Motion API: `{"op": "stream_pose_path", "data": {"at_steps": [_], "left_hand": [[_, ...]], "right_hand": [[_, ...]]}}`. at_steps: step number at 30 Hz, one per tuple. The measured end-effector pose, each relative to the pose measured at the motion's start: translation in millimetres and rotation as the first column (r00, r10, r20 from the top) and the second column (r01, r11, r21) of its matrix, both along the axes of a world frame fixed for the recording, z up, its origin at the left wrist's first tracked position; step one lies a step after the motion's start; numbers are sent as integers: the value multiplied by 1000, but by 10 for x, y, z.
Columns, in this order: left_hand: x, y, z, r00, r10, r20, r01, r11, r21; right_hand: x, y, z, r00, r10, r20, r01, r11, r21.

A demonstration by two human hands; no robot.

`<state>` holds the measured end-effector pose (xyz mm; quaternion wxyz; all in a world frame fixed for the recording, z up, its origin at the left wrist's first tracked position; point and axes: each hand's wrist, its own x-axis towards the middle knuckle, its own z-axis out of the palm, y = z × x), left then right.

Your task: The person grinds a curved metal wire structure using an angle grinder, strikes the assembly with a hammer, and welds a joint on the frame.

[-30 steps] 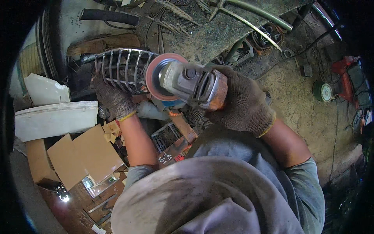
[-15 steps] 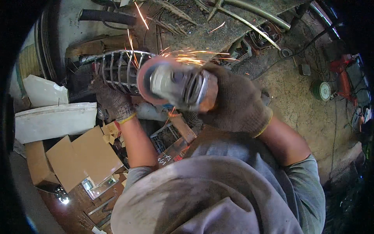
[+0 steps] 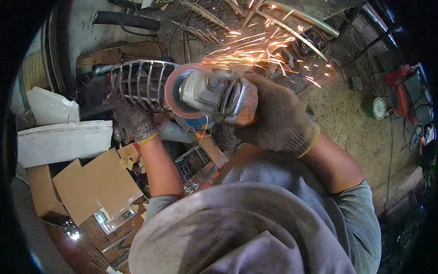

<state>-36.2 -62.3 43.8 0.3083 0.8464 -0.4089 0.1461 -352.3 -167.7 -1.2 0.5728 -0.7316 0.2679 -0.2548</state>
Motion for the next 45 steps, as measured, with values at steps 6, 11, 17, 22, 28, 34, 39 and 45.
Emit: {"op": "stream_pose_path", "data": {"at_steps": [6, 11, 17, 22, 28, 34, 39, 45], "left_hand": [[342, 203, -228, 990, 25, 141, -32, 999, 42], [224, 54, -149, 978, -88, -191, 46, 976, -214], [-5, 2, 67, 940, -46, -337, -40, 970, -242], [161, 138, -92, 997, -12, 73, 12, 1000, 3], [152, -17, -132, 912, -114, -394, -27, 942, -334], [-121, -180, 46, 652, -231, -722, -308, 790, -530], [313, 33, -201, 569, -312, -761, -258, 811, -525], [1, -106, -49, 638, -328, -697, -235, 778, -582]], "right_hand": [[19, -70, 166, 994, -54, -100, 52, 998, -18], [9, 14, -85, 999, -29, -39, 16, 956, -293], [52, -70, 128, 988, -10, -151, -15, 986, -165], [52, -54, 38, 997, 15, -71, -29, 978, -208], [-43, 19, -75, 986, 25, -163, -35, 998, -58], [-82, 67, -174, 977, 41, -208, -24, 996, 82], [33, 14, -156, 985, 38, -170, -37, 999, 13], [121, 40, -142, 992, 38, -118, -55, 988, -142]]}}
